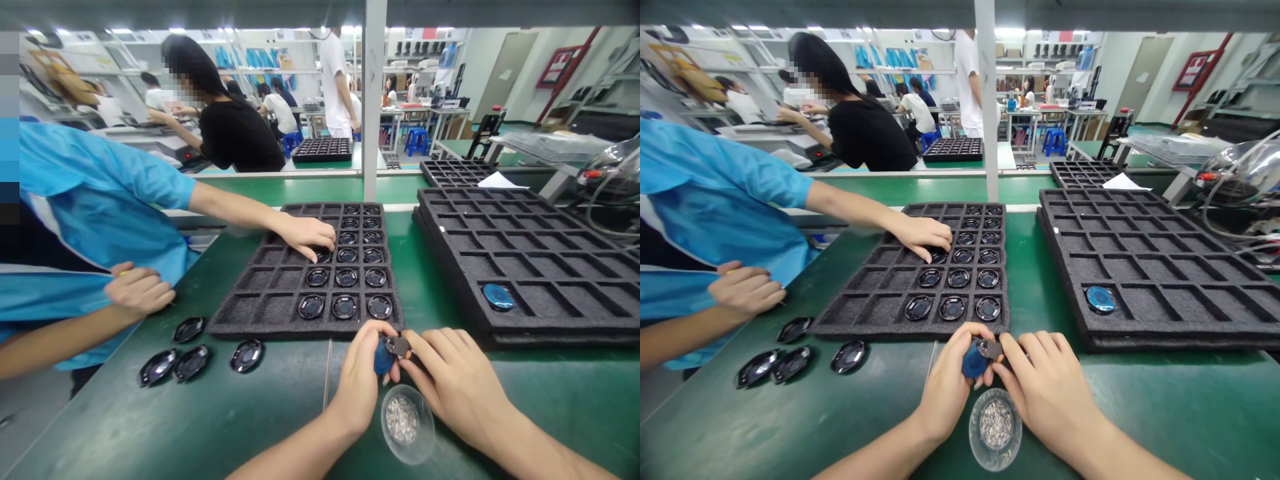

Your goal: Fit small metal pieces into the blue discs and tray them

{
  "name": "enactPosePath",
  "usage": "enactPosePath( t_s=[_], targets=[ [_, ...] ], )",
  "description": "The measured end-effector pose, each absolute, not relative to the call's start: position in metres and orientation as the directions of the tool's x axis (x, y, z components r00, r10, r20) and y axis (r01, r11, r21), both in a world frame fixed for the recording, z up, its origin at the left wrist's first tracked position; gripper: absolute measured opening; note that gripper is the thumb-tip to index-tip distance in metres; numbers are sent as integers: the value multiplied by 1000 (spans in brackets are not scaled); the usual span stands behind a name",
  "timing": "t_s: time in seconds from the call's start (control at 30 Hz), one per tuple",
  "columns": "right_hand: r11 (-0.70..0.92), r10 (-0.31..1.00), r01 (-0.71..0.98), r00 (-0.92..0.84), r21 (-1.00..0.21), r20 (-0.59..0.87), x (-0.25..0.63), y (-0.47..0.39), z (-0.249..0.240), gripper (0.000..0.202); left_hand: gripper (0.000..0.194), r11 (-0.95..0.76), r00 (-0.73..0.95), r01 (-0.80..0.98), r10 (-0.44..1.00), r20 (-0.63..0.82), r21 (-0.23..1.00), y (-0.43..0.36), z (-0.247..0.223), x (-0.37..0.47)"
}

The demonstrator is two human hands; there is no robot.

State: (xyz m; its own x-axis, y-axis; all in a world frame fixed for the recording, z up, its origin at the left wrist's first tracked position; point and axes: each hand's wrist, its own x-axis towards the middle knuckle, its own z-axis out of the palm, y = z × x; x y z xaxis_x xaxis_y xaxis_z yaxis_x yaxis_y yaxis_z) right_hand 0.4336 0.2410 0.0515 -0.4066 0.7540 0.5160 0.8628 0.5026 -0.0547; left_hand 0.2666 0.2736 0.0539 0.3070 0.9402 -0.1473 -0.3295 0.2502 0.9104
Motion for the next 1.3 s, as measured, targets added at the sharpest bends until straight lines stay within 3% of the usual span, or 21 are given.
enactPosePath(
  t_s=[0.4, 0.8, 1.3],
  targets=[
    [508, 737, 861, -419, -26, 531, 433, 238, 51, 29, 38, 336, 291, -263, 921, -257, 904, 270, 58, 268],
    [510, 720, 860, -409, -27, 561, 439, 219, 57, 26, 38, 40, 317, -45, 948, -24, 998, 265, 59, 268],
    [497, 695, 864, -454, 82, 558, 440, 211, 70, 26, 33, 50, 345, -98, 939, -13, 994, 271, 59, 268]
  ],
)
